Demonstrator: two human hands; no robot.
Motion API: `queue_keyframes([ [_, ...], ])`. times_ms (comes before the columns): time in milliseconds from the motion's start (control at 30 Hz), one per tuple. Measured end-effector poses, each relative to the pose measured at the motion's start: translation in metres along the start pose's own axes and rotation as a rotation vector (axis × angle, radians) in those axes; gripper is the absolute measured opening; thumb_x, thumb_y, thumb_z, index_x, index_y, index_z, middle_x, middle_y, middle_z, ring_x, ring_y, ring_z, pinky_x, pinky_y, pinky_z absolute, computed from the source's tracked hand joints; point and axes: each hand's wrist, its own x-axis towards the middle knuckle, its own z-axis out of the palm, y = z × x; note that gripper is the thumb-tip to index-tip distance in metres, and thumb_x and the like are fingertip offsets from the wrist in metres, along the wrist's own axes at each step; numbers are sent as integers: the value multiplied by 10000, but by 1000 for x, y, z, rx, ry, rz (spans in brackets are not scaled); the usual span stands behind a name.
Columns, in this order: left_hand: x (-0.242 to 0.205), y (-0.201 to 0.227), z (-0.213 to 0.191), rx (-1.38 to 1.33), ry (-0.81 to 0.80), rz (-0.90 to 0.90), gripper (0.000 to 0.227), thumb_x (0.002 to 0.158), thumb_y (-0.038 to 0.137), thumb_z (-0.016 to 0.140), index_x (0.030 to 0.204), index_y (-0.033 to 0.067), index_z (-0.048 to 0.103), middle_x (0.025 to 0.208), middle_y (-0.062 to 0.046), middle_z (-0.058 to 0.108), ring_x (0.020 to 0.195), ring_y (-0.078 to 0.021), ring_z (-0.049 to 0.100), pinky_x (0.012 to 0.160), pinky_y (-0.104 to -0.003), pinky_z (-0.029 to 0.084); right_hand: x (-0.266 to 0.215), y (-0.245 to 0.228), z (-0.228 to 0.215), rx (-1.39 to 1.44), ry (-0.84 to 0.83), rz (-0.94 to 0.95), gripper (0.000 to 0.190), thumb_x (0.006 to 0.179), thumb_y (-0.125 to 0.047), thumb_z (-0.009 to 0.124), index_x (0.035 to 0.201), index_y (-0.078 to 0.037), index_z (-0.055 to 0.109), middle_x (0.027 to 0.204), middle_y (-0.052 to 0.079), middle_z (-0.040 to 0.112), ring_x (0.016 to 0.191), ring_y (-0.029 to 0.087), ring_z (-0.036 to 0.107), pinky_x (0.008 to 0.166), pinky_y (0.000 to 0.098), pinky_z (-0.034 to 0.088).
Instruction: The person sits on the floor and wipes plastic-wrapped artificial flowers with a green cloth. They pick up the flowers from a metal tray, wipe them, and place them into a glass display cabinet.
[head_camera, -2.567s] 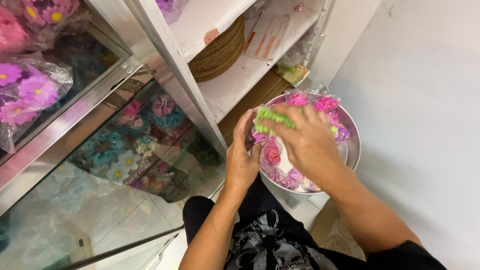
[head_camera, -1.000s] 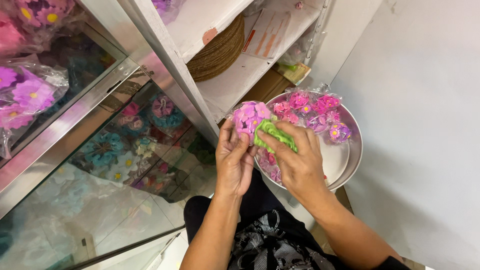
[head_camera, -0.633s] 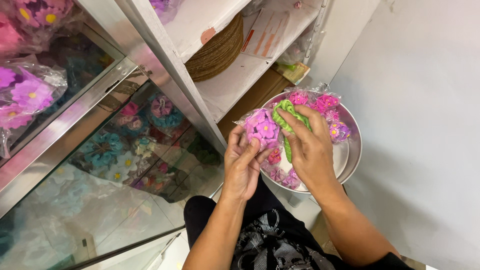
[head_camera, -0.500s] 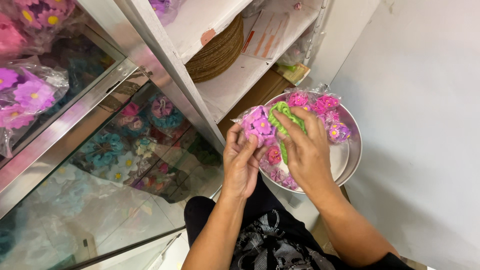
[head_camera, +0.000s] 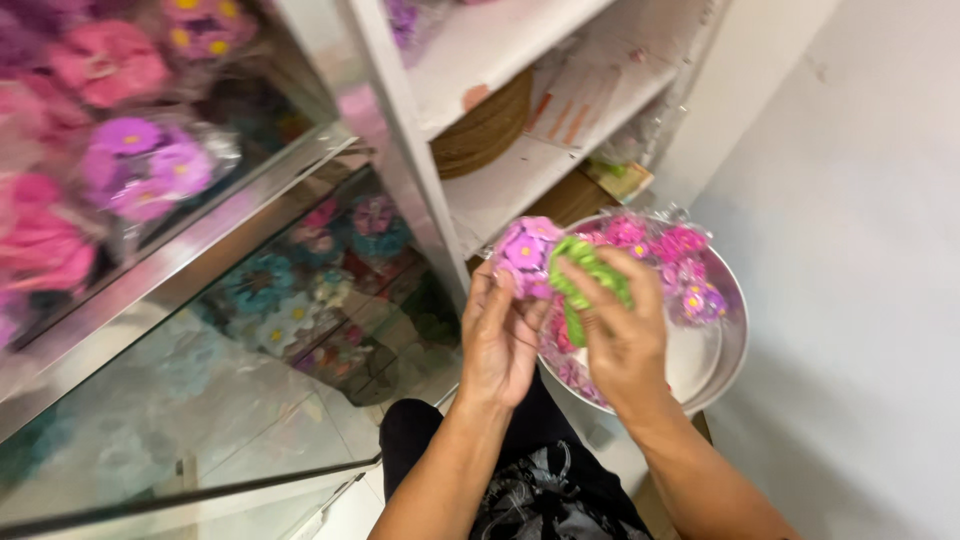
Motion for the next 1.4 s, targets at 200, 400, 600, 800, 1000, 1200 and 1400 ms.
queue_keyframes([
  [200,-21,36,25,30,-173,175,494,846,158,775,1220,85,461,1128,-136,671,957,-259,724,844,-367,649,32,-30,-2,288,-12,150,368,978,-30,612,1341,-85,641,1332,173,539,1260,294,519,1124,461,365],
  [400,-33,81,40,401,-230,479,743,659,59,903,1261,107,470,1425,-61,540,1159,-192,619,907,-273,598,53,-42,17,544,-2,206,350,962,-27,611,1311,-2,615,1270,170,536,1241,249,483,1139,447,342],
  [600,-55,121,51,610,-306,713,996,724,11,866,1528,116,286,1463,-116,449,1205,-231,558,944,-343,591,82,-83,24,692,-71,174,350,951,-28,618,1299,9,615,1259,163,559,1241,236,488,1129,426,356],
  [800,-76,164,61,1001,-328,989,770,760,140,872,1423,49,491,1427,-129,489,1355,-280,509,1011,-388,560,104,-101,37,630,-184,36,356,943,-41,654,1295,7,631,1239,170,575,1231,245,527,1118,429,374],
  [1000,-85,190,58,884,-301,956,727,777,91,854,1405,76,488,1473,-106,452,1330,-263,528,960,-376,578,132,-118,50,587,-300,-112,308,921,-34,684,1224,21,667,1180,187,639,1191,290,600,1067,451,418],
  [1200,-99,221,54,934,-233,1067,686,774,94,858,1359,71,501,1427,-113,477,1309,-274,555,958,-362,583,158,-140,73,662,-420,-26,286,937,-119,707,1214,-46,698,1093,75,677,1040,131,576,998,369,456],
  [1400,-122,265,56,1203,-86,1315,715,713,177,912,1320,67,549,1345,-148,611,1286,-311,601,1024,-416,540,204,-189,83,545,-502,-226,394,881,-195,774,1261,-140,690,1239,66,691,1096,170,626,1011,390,452],
])
